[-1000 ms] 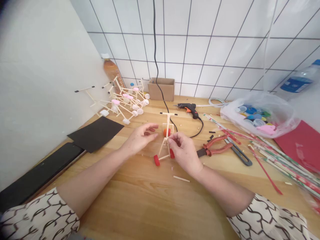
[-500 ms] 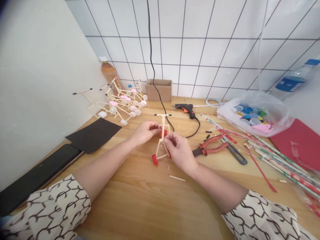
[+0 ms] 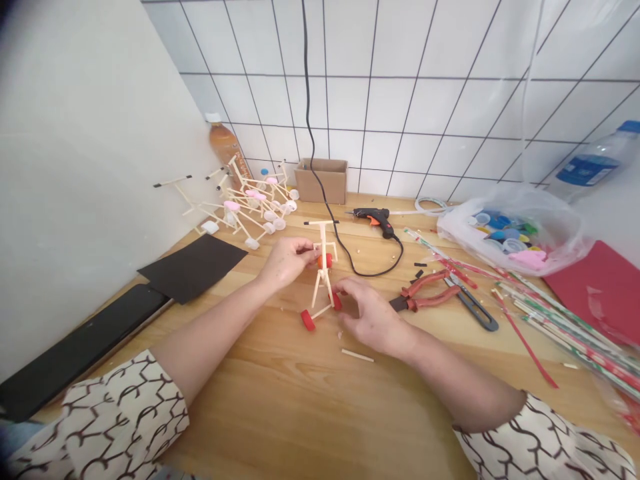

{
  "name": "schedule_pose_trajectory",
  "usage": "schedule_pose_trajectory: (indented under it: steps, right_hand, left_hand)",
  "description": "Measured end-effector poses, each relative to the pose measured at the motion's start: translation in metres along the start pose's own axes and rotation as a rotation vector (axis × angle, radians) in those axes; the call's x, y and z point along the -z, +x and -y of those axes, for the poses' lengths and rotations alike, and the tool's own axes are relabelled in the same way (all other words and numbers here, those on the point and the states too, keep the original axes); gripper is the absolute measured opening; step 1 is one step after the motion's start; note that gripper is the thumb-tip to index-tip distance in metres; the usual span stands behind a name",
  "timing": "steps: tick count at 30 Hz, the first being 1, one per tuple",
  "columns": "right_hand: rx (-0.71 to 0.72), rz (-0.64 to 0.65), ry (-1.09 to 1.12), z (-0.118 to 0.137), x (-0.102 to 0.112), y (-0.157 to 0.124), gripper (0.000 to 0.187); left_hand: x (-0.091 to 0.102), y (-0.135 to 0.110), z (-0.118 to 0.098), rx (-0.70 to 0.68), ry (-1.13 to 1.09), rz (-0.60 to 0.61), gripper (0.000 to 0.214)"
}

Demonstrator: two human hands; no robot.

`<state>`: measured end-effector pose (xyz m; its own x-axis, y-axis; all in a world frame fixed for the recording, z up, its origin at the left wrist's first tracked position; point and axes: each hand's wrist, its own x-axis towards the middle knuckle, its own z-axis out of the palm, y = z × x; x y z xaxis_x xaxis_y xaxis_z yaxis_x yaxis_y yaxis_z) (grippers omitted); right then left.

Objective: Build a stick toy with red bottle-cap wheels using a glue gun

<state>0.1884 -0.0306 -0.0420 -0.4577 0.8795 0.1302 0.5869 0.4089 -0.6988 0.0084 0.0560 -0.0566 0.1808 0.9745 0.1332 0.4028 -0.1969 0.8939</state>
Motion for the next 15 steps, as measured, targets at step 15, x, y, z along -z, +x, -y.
schedule_pose_trajectory:
  steps: [15]
  right_hand:
    - [0.023, 0.023, -0.297, -0.013, 0.002, -0.002, 0.007]
  left_hand:
    - [0.003, -0.015, -0.004, 0.114, -0.068, -0.079, 0.015]
